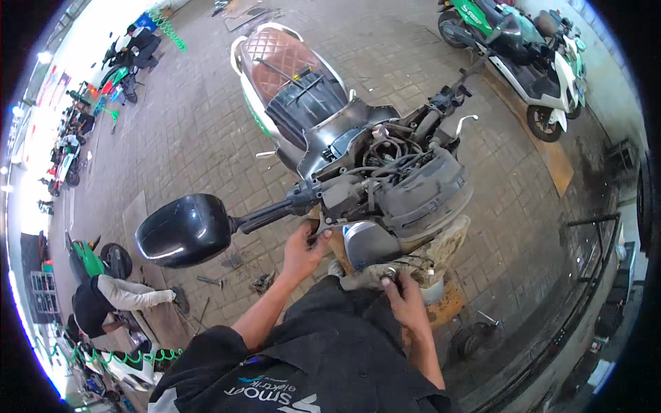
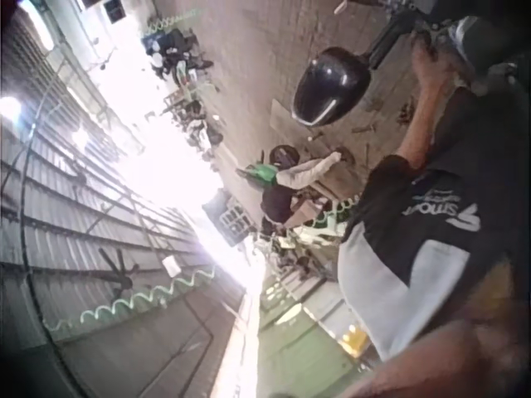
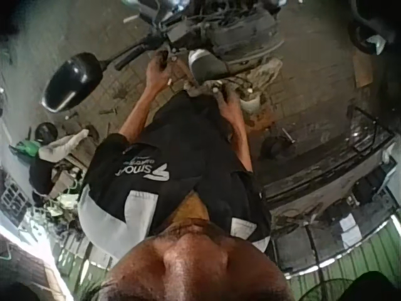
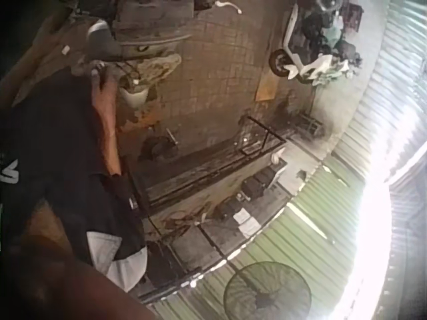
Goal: The person repairs a motorcycle by removing components from the front handle area. The person uses a wrench to loosen and remove bolts and nuts from the headlight and handle assembly, handling the tools and disconnected parts by hand.
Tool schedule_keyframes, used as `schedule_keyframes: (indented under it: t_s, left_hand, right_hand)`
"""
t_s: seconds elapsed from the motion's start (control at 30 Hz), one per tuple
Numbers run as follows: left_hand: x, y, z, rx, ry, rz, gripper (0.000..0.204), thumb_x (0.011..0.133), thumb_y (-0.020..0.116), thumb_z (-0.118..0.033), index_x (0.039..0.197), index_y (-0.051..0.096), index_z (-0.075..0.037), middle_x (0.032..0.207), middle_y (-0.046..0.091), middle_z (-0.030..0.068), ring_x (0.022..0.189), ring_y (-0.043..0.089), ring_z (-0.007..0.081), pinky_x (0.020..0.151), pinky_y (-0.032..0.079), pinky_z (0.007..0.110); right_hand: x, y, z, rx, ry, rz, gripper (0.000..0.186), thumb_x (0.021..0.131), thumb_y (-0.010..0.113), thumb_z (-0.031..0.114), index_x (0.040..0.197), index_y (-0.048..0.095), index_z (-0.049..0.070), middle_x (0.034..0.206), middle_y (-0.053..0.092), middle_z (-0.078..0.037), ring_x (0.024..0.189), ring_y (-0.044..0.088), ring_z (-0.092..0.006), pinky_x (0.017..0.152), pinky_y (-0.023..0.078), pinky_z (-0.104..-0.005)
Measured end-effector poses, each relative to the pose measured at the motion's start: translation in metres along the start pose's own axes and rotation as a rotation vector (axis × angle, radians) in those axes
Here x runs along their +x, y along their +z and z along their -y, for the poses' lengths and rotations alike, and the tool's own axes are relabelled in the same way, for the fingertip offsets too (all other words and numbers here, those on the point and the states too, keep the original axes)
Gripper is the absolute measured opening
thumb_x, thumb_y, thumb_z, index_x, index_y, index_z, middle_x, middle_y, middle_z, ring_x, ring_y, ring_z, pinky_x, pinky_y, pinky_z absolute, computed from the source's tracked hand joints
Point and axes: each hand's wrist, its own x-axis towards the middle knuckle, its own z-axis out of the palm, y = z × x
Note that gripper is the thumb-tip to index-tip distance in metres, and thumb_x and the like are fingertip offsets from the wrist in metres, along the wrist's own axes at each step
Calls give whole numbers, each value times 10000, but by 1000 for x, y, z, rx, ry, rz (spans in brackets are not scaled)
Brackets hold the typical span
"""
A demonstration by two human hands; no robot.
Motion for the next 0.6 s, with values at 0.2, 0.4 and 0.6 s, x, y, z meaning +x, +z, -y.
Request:
schedule_keyframes:
  t_s: [0.2,0.4,0.6]
  left_hand:
    - [19,19,29,10,195,-182,312,943,645,-300,841,548,-22,609,473,114,555,432,230,540,392,379]
    - [28,18,40,73,152,-31,373,893,641,-380,919,654,-8,606,537,174,524,518,371,530,389,440]
    - [29,21,54,-90,128,52,441,904,651,-423,985,674,11,777,635,267,760,645,455,663,480,467]
  right_hand:
    - [17,-6,9,80,-16,130,388,995,627,309,1119,593,-58,966,654,-225,881,617,-308,826,487,-396]
    - [23,-11,84,-235,-190,181,354,941,684,283,1117,606,-14,1019,643,-201,915,641,-385,806,506,-439]
    - [77,-12,186,-608,-681,-2,260,863,673,141,1110,642,66,1076,641,-147,861,692,-360,711,566,-452]
